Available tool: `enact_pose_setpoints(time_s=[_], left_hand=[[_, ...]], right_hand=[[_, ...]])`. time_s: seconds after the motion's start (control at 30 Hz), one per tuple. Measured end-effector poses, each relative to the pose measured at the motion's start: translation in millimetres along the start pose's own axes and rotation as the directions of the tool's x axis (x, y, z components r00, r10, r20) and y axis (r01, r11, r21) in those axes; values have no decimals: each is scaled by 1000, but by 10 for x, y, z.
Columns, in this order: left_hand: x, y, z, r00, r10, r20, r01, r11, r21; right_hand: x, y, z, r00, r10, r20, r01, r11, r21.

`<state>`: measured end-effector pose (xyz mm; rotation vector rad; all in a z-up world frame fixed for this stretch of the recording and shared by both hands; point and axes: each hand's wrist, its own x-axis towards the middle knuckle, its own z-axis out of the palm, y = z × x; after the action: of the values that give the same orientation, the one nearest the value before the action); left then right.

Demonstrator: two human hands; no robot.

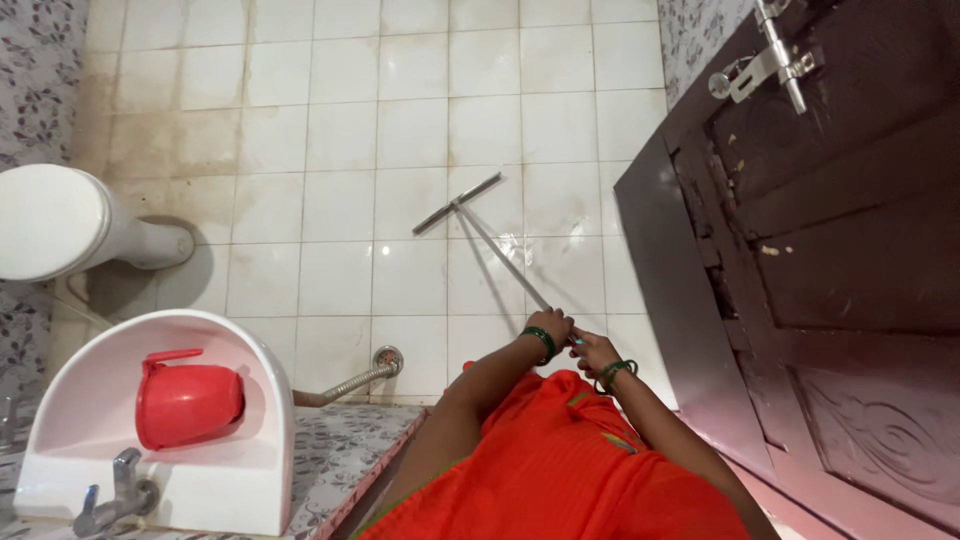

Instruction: The person uses a squeegee to push water across a tiled bathroom floor toward a drain, covering several areas of the room.

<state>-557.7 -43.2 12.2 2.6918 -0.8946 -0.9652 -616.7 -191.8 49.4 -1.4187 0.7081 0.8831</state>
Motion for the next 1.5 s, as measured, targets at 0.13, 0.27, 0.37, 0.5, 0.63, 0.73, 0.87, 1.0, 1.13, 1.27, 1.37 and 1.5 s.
enact_pose_setpoints(time_s=[0.13,0.27,0.37,0.5,0.63,0.73,0.87,1.0,1.13,1.27,1.37,1.5], left_hand=[[-30,357,124,1000,10,-11,-11,1000,-29],[3,801,218,998,57,-17,-57,997,-48],[43,1278,299,992,127,3,-127,991,-29],[21,2159,488,968,245,51,-244,969,-24],[-155,3032,590,938,341,58,-341,940,3],[-308,3367,544,929,369,35,-371,928,40],[-736,3601,762,909,417,3,-417,909,23],[-1061,3681,1059,898,436,62,-440,891,110],[-1120,3480,1606,924,381,43,-383,918,98],[-1131,2861,2155,969,246,-37,-242,967,86],[-1408,2398,2410,982,185,27,-186,961,205],[-1780,2148,2874,981,150,-126,-135,984,120]], right_hand=[[-244,201,-214,996,54,-74,-55,999,-3],[-462,510,-607,995,38,-91,-29,995,100],[-733,825,-995,992,57,-110,-45,993,108],[-1271,1385,-1624,990,68,-127,-47,986,159],[-1879,1816,-2214,985,71,-159,-61,996,66],[-2245,1940,-2398,985,48,-167,-32,994,100],[-2590,2355,-2288,987,44,-156,-16,984,175],[-2650,2923,-2123,992,51,-118,-14,956,292],[-2278,3393,-1827,988,-45,-146,83,960,268],[-1529,3720,-1205,987,-107,-121,145,916,375],[-1209,3882,-480,994,-17,-112,69,871,487],[-1397,4190,51,979,-196,-56,202,898,390]])
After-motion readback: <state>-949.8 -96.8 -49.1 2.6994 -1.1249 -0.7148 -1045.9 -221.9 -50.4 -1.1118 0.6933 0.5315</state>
